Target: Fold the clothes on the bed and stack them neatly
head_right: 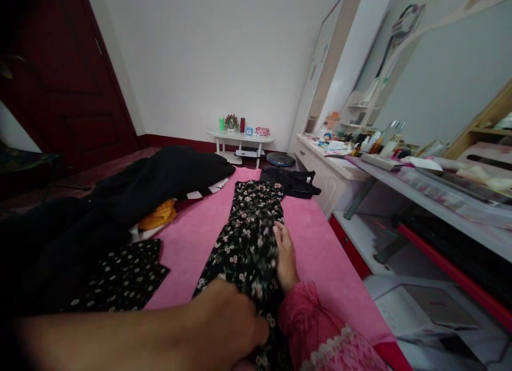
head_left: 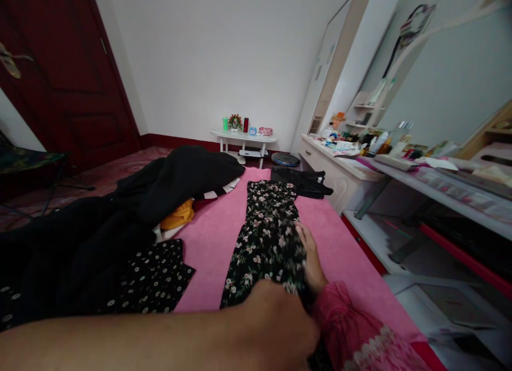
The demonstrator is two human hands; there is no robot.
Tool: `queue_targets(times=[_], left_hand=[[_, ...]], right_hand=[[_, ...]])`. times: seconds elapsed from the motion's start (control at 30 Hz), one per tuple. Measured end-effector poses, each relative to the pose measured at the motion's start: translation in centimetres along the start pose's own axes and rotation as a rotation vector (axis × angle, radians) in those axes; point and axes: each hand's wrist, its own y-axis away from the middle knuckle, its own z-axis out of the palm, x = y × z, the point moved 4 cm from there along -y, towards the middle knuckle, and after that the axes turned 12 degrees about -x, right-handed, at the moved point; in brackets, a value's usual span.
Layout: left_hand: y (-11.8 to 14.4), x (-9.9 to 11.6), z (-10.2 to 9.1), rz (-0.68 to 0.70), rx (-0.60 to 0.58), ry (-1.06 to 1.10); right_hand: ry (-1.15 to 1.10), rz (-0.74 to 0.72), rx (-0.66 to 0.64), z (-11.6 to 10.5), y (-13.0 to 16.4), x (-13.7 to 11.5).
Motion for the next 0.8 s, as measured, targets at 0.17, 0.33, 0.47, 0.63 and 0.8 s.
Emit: queue_targets(times=[0.17, 0.33, 0.47, 0.63, 0.8], left_hand=[[-0.9, -2.5, 3.3, 0.009, -0.196, 0.143], [-2.6, -9.6, -0.1, -0.229, 0.278, 0.149], [-3.7, -13.8, 2.9, -0.174, 0.348, 0.009], [-0.9, -14.4, 4.9, -0.011, 0.215, 0.031], [4.7, -13.3, 4.8, 0.094, 0.139, 0.168]], right_hand=[[-0.19, 0.023, 0.052, 0.4, -0.3, 0.4], [-0.163, -0.022, 0.015, 0.9, -0.7, 1.4], [-0.022, -0.052, -0.02, 0.6, -0.8, 1.2], [0.132, -0.061, -0.214, -0.2, -0.2, 0.2], [0.311, -0.085, -0.406, -2.3, 2.8, -0.8]])
